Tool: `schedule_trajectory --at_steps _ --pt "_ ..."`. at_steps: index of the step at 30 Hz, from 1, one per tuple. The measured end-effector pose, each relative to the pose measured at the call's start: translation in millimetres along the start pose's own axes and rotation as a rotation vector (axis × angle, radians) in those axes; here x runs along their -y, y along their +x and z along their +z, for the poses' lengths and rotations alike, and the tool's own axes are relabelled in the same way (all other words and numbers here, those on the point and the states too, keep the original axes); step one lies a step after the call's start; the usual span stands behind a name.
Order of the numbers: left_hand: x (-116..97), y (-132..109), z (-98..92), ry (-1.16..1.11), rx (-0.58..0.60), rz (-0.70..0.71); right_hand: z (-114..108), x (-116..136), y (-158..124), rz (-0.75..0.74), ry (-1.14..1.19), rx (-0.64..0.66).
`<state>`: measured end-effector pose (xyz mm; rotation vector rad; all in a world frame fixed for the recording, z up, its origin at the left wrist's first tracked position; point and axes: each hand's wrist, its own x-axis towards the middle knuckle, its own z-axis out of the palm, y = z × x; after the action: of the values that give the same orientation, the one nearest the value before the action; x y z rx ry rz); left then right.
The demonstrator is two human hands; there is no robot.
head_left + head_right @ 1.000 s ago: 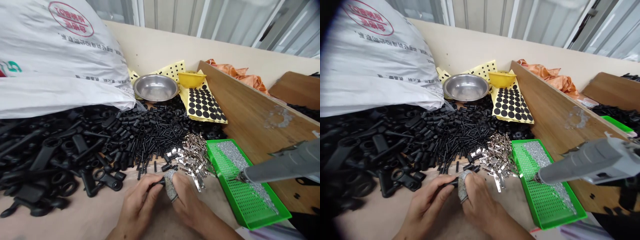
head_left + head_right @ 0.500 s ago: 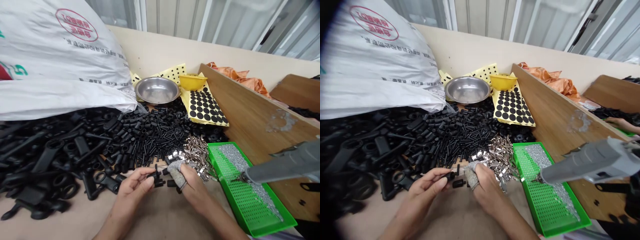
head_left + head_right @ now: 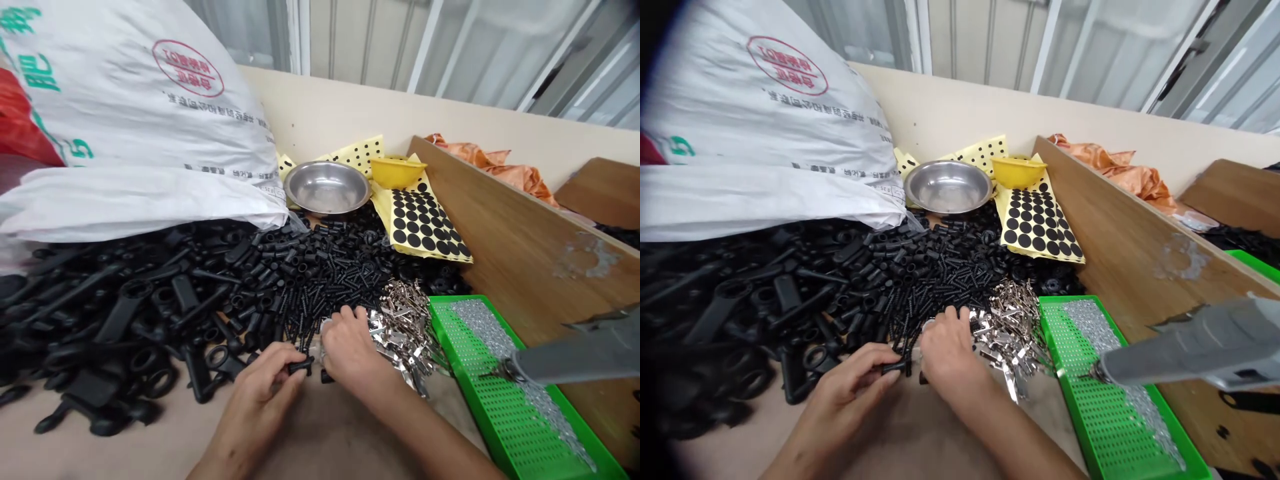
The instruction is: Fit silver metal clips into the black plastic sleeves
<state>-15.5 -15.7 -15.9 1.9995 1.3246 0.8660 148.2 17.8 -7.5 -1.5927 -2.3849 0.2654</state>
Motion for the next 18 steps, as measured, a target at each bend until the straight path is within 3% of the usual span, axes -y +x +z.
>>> schedule_trajectory --at_steps 6,10,18 --pt "-8.1 22.3 22.1 0.066 0.081 0.075 -18.8 -28.3 -10.4 0.108 0.082 -0.065" --pt "-10.5 35.2 34.7 0.074 0.083 0.103 -15.5 -34.3 -18.2 0.128 0.154 -0.121" --pt "-19.5 32.2 38.1 0.268 0.068 0.247 -10.2 -34.0 -28.9 0.077 0.268 -0.183"
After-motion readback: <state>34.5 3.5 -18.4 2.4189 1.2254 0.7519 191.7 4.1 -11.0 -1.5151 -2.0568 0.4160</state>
